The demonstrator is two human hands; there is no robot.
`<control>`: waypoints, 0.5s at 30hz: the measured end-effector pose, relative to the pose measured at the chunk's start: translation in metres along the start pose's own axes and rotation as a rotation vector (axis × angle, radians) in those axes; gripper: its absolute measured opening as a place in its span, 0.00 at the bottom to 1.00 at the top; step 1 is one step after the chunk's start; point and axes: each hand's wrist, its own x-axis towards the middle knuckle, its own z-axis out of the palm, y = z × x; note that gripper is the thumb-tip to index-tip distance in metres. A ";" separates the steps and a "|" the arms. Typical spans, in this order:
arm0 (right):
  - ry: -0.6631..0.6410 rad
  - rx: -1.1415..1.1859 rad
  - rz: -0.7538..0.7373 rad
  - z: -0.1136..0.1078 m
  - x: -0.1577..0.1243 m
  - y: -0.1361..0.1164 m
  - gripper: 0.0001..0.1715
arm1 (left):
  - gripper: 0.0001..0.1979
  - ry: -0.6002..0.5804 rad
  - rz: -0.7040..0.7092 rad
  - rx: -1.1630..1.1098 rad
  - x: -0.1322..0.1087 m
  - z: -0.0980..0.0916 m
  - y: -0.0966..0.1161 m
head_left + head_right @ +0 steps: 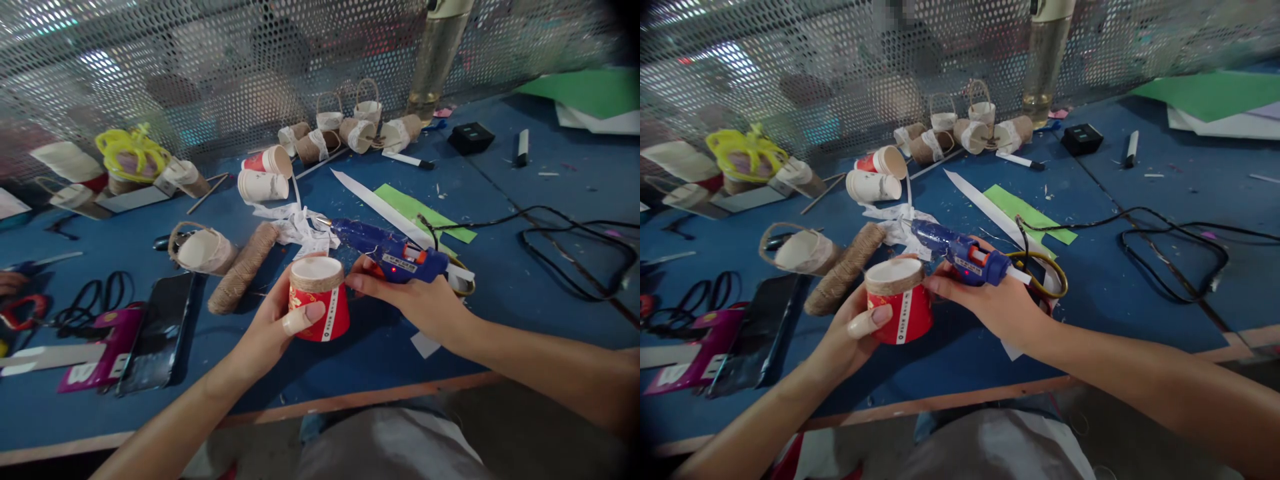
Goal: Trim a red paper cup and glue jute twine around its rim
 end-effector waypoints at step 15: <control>-0.054 -0.026 -0.079 -0.001 0.000 -0.006 0.09 | 0.33 0.035 0.013 -0.048 0.002 0.001 0.000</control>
